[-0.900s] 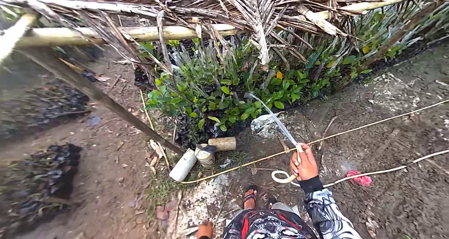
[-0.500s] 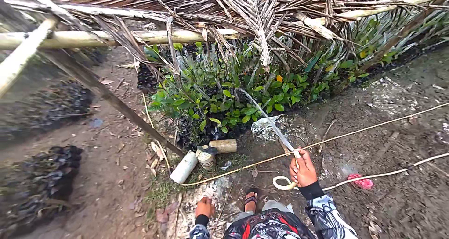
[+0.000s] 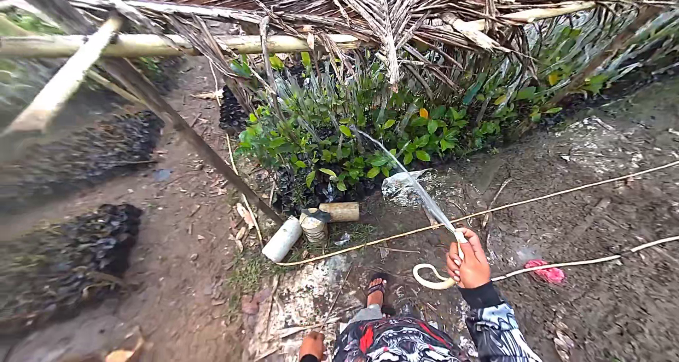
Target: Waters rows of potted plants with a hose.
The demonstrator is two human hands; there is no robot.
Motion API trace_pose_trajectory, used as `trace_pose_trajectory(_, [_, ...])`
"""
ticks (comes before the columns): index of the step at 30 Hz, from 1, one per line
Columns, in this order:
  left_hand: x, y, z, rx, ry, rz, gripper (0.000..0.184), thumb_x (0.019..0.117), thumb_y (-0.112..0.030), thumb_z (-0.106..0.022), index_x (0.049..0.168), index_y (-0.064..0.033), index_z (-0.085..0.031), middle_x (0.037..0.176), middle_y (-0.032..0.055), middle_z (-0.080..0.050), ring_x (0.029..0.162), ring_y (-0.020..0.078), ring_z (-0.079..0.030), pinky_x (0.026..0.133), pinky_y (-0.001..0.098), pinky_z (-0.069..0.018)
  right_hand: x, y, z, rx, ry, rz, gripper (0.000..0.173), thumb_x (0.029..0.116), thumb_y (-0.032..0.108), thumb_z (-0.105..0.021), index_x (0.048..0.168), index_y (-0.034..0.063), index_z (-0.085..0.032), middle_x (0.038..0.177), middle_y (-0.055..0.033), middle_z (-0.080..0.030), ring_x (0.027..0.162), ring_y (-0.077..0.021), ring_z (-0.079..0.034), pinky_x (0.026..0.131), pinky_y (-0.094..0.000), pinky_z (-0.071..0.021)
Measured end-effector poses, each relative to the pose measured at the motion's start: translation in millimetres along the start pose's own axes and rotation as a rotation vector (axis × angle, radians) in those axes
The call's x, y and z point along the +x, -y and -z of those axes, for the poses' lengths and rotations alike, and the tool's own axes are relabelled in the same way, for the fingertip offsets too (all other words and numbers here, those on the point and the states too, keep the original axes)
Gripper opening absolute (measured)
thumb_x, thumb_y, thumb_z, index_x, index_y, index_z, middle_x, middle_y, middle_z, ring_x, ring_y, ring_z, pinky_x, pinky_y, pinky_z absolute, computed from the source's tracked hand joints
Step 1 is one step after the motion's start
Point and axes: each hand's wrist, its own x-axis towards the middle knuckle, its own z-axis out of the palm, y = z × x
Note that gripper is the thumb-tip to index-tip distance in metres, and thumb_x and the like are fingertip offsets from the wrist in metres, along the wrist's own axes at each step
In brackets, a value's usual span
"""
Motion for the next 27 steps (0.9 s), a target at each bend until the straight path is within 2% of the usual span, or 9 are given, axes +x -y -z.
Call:
trace_pose_trajectory(9, [-32,6,4,-0.077,-0.079,-0.061,0.035,0.1108,-0.026,-0.045,0.129,-0.0008,-0.063,0.106,0.0206,-0.074,0.089,0.0325,-0.074,0.081,0.0501,-0.0599,-44,1,27,0.03,-0.013,0.011,0.023,0.1121,0.021,-0.024,0.121,0.0148,-0.044,0.053,0.0058,-0.039,0.033,-0.0046,-0.035,0.03,-0.0209,-0.0344])
trace_pose_trajectory(13, [-48,25,-10,-0.015,-0.046,-0.035,0.036,0.1102,-0.024,-0.046,0.13,-0.0002,-0.063,0.109,0.0218,-0.073,0.093,0.0342,-0.074,0.085,0.0508,-0.0584,-62,3,37,0.054,-0.026,0.015,0.023,0.1118,0.02,-0.025,0.12,0.0151,-0.045,0.052,0.0062,-0.039,0.032,-0.0043,-0.034,0.03,-0.0204,-0.0339])
trace_pose_trajectory(19, [-61,53,-17,0.066,-0.011,0.001,0.037,0.1098,-0.026,-0.045,0.129,-0.0003,-0.064,0.108,0.0202,-0.074,0.092,0.033,-0.073,0.083,0.0495,-0.0586,-82,0,50,0.058,-0.026,0.02,0.023,0.111,0.021,-0.024,0.12,0.0157,-0.045,0.053,0.007,-0.04,0.033,-0.0037,-0.034,0.03,-0.0204,-0.0334])
trace_pose_trajectory(24, [-64,50,-2,0.085,-0.048,-0.009,0.036,0.1097,-0.026,-0.046,0.129,-0.0026,-0.065,0.109,0.0195,-0.074,0.094,0.0336,-0.074,0.086,0.0512,-0.0582,-90,2,54,0.085,-0.024,0.02,0.023,0.1109,0.02,-0.025,0.119,0.0157,-0.045,0.052,0.0066,-0.039,0.033,-0.0041,-0.034,0.03,-0.0204,-0.0339])
trace_pose_trajectory(27, [-64,40,8,0.055,-0.061,-0.033,0.037,0.1106,-0.027,-0.044,0.129,-0.002,-0.064,0.108,0.0195,-0.075,0.093,0.0337,-0.074,0.085,0.0514,-0.0589,-90,5,52,0.068,-0.024,0.013,0.024,0.1111,0.021,-0.024,0.121,0.0158,-0.045,0.052,0.0065,-0.039,0.033,-0.004,-0.034,0.03,-0.0204,-0.0337])
